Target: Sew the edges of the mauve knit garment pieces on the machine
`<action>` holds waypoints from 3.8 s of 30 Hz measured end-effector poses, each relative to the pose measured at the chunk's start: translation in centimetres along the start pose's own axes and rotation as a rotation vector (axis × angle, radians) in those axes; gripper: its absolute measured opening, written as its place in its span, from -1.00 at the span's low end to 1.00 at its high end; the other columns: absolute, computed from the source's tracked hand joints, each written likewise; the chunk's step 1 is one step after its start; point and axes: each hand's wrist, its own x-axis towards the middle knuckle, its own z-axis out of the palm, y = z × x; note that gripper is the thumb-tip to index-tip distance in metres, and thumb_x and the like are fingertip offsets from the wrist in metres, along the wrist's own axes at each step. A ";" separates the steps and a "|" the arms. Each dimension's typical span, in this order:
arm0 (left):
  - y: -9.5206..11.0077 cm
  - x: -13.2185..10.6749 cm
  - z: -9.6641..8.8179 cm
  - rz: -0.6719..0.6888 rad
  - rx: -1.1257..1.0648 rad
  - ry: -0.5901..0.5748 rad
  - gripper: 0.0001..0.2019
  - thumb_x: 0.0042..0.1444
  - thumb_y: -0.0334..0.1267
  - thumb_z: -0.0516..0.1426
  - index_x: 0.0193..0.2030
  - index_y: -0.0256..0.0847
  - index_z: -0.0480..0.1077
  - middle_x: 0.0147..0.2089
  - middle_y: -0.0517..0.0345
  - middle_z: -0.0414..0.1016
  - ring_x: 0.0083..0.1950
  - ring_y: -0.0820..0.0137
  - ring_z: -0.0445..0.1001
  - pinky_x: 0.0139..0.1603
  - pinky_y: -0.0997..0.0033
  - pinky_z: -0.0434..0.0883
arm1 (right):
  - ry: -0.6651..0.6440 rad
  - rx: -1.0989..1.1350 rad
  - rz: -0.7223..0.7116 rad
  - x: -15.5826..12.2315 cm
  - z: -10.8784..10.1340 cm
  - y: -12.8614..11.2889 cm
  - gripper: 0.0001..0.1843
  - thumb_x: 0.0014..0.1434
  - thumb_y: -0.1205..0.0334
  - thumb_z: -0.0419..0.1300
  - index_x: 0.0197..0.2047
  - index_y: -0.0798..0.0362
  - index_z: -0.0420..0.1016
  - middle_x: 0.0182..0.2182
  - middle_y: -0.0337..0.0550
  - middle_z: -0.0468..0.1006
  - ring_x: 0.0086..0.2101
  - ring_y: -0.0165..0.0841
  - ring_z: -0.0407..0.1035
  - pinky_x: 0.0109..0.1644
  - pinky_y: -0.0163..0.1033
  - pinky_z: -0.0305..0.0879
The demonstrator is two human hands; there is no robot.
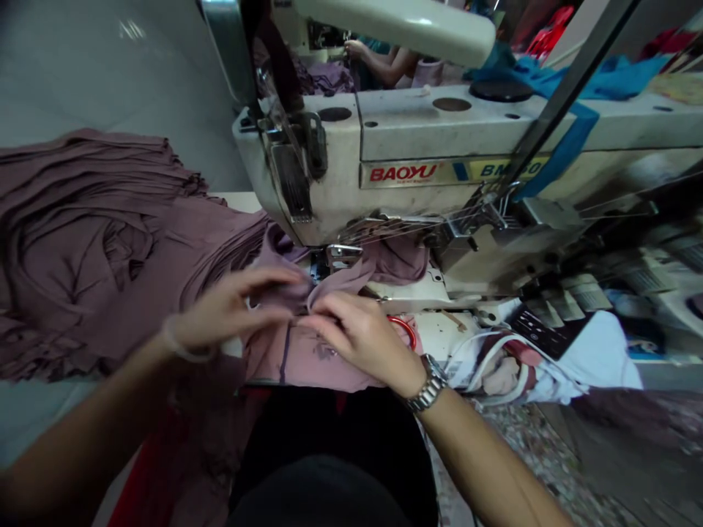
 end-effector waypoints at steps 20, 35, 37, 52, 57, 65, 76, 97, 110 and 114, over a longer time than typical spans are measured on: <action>0.4 -0.6 4.2 0.337 0.729 -0.018 -0.67 0.28 -0.37 0.04 0.17 -0.18 0.34 0.05 -0.08 0.47 0.07 0.13 0.42 0.08 -0.04 0.37 | -0.086 -1.064 -0.186 -1.7 0.5 2.5 -0.72 0.31 0.23 0.05 -0.13 0.23 0.51 -0.16 0.14 0.51 -0.20 -0.16 0.35 -0.22 -0.07 0.26; 0.5 -1.1 5.7 0.203 0.783 -0.005 -0.69 0.28 -0.40 0.03 0.14 -0.30 0.35 0.22 -0.01 0.39 0.15 0.19 0.37 -0.01 0.13 0.40 | -0.270 -1.004 -0.514 -0.7 -2.8 5.9 -0.55 0.27 0.42 0.02 0.22 0.29 0.29 -0.04 0.09 0.48 -0.19 -0.25 0.32 -0.19 -0.17 0.27; 0.8 -0.4 5.8 0.149 0.808 0.012 -0.72 0.28 -0.35 0.06 0.10 -0.24 0.38 0.17 0.03 0.43 0.10 0.19 0.39 -0.08 0.14 0.37 | -0.206 -1.059 -0.344 -0.7 -1.1 4.3 -0.66 0.23 0.43 0.04 0.05 0.30 0.44 -0.21 0.07 0.48 -0.28 -0.25 0.30 -0.27 -0.18 0.23; 2.2 -1.4 6.5 0.113 0.813 0.003 -0.59 0.29 -0.31 0.04 0.27 -0.22 0.26 0.16 0.01 0.41 0.07 0.17 0.36 -0.05 0.15 0.34 | 0.088 -0.668 -0.110 -2.6 3.4 3.6 -0.53 0.26 0.43 0.07 0.23 0.34 0.27 0.14 0.18 0.38 0.14 -0.13 0.21 0.22 0.00 0.26; 2.4 -1.1 6.9 0.145 0.833 0.039 -0.64 0.31 -0.36 -0.01 0.21 -0.32 0.32 0.19 -0.06 0.39 0.12 0.19 0.34 -0.01 0.19 0.33 | 0.093 -0.653 -0.078 -2.0 3.6 2.9 -0.57 0.27 0.41 0.05 0.20 0.32 0.31 0.12 0.17 0.40 0.12 -0.14 0.25 0.21 0.01 0.30; 2.0 -1.0 7.1 0.139 0.826 0.013 -0.60 0.29 -0.37 0.00 0.26 -0.35 0.27 0.23 -0.05 0.36 0.13 0.22 0.34 0.01 0.20 0.31 | 0.024 -0.782 -0.131 -1.7 3.5 2.7 -0.56 0.28 0.45 0.00 0.20 0.36 0.31 0.15 0.22 0.37 0.15 -0.10 0.21 0.19 0.00 0.32; 2.1 -0.4 6.7 0.123 0.857 -0.022 -0.58 0.27 -0.37 0.02 0.27 -0.31 0.26 0.24 -0.04 0.36 0.14 0.20 0.33 0.00 0.19 0.31 | 0.013 -0.715 -0.125 -1.3 3.3 3.7 -0.57 0.28 0.37 0.04 0.18 0.33 0.34 0.13 0.15 0.39 0.13 -0.14 0.21 0.22 -0.01 0.27; 0.4 0.4 4.9 0.346 0.622 0.009 -0.78 0.30 -0.33 0.06 0.02 -0.27 0.45 -0.01 0.00 0.53 -0.01 0.30 0.48 0.01 0.27 0.46 | 0.076 -0.459 -0.096 -0.5 2.4 3.4 -0.77 0.28 0.32 0.07 -0.04 0.14 0.47 -0.12 0.00 0.51 -0.05 -0.23 0.32 0.03 -0.07 0.32; 0.3 1.6 5.5 0.251 0.591 -0.026 -0.77 0.33 -0.27 0.01 -0.05 -0.32 0.42 -0.06 -0.08 0.50 0.02 0.28 0.48 0.07 0.25 0.45 | 0.042 -0.598 -0.097 0.7 1.7 4.7 -0.69 0.25 0.35 0.06 0.01 0.21 0.49 -0.15 0.05 0.54 -0.15 -0.25 0.37 -0.03 -0.13 0.37; -1.1 2.7 4.0 0.169 0.342 -0.041 -0.78 0.31 -0.18 0.06 -0.08 -0.29 0.41 -0.08 -0.01 0.52 -0.03 0.33 0.50 0.03 0.31 0.45 | -0.007 -0.645 -0.019 2.0 -0.8 7.0 -0.77 0.23 0.30 0.08 -0.23 0.14 0.57 -0.39 -0.04 0.53 -0.23 -0.25 0.39 -0.08 -0.12 0.35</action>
